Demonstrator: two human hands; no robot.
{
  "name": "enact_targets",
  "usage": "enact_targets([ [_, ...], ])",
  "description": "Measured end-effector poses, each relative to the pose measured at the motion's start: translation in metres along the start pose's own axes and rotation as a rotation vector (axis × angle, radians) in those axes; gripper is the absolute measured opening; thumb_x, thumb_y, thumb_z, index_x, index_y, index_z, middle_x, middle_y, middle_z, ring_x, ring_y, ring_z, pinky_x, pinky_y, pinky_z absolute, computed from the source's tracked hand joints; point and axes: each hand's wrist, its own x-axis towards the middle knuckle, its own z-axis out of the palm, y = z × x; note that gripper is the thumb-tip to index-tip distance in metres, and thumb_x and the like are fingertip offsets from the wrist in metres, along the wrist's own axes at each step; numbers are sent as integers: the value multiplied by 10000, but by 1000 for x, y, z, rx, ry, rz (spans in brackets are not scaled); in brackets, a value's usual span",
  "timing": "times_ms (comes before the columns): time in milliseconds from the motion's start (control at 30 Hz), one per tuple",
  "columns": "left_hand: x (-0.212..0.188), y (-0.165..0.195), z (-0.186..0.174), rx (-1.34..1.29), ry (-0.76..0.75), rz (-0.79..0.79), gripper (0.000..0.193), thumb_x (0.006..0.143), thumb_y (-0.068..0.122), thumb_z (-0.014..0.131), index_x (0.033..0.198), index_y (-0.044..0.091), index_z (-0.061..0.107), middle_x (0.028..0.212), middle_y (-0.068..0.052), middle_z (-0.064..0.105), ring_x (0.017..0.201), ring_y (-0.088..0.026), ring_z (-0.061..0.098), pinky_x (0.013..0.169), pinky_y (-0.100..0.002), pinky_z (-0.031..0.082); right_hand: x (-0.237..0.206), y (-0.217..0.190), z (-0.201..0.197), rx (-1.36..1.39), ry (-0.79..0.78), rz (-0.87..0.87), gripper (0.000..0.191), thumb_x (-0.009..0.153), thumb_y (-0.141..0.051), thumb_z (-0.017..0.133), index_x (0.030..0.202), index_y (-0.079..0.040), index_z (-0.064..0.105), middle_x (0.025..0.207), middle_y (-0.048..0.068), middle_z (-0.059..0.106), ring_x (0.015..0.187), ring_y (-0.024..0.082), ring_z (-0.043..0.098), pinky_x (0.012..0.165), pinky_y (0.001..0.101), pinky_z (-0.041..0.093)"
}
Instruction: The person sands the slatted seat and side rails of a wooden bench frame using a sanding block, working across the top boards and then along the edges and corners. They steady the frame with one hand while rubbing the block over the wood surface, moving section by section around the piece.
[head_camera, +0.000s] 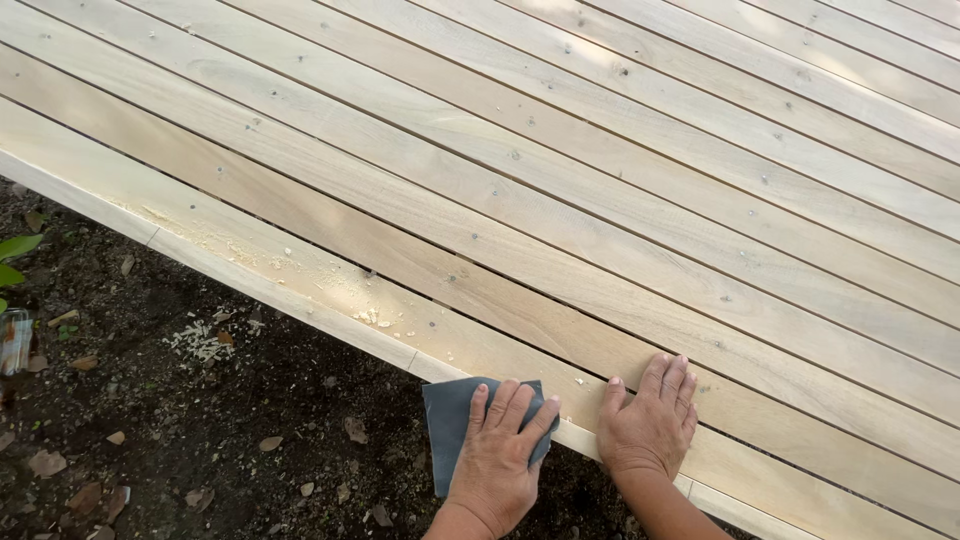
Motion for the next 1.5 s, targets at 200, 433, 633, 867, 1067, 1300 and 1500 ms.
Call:
enact_targets([
  [200, -10, -157, -80, 236, 180, -37, 503, 1007, 355, 429, 1510, 356, 444, 1544, -31, 398, 1484, -217, 274, 1252, -442, 61, 3, -1, 5, -27, 8, 2, 821, 964, -562, 385, 1620, -114, 177, 1709, 124, 81, 1564, 287, 71, 1228, 445, 109],
  [433, -3, -90, -45, 153, 226, -205, 524, 980, 302, 464, 1504, 317, 452, 1514, -83, 405, 1513, -280, 227, 1268, -528, 42, 1, -2, 5, -27, 62, -18, 832, 956, -551, 421, 1615, -89, 208, 1701, 136, 121, 1561, 307, 104, 1229, 445, 121],
  [633, -10, -90, -32, 65, 99, 49, 533, 982, 307, 476, 1514, 296, 449, 1541, -66, 414, 1492, -260, 257, 1245, -480, 39, -1, -2, 4, 17, 37, 1, 808, 958, -527, 433, 1616, -106, 226, 1708, 122, 128, 1568, 294, 104, 1234, 447, 117],
  [867, -1, -201, -112, 223, 217, -362, 469, 1006, 326, 444, 1472, 309, 488, 1489, -33, 459, 1501, -241, 299, 1285, -476, 74, 1, -2, 6, -4, 35, 11, 818, 949, -534, 439, 1619, -115, 226, 1711, 123, 134, 1568, 287, 108, 1237, 443, 129],
  [1067, 6, -35, -33, 11, -67, -84, 570, 953, 304, 489, 1513, 231, 408, 1538, -127, 343, 1503, -316, 190, 1221, -537, -7, 5, 0, 6, -57, 38, -8, 828, 951, -538, 436, 1609, -85, 222, 1695, 144, 141, 1560, 294, 94, 1223, 446, 120],
  [1300, -3, -159, -94, 220, 163, 82, 487, 992, 335, 436, 1476, 310, 486, 1504, -65, 456, 1449, -249, 312, 1224, -464, 69, 3, -2, 3, -32, 26, 5, 833, 927, -532, 443, 1608, -105, 224, 1698, 128, 142, 1568, 276, 93, 1224, 443, 127],
  [1500, 8, -139, -101, 359, 20, -246, 445, 986, 378, 423, 1427, 347, 477, 1414, -57, 473, 1449, -241, 326, 1257, -522, 65, 3, 0, 3, -26, 21, 4, 821, 942, -516, 434, 1610, -102, 197, 1693, 132, 124, 1560, 284, 77, 1219, 454, 108],
])
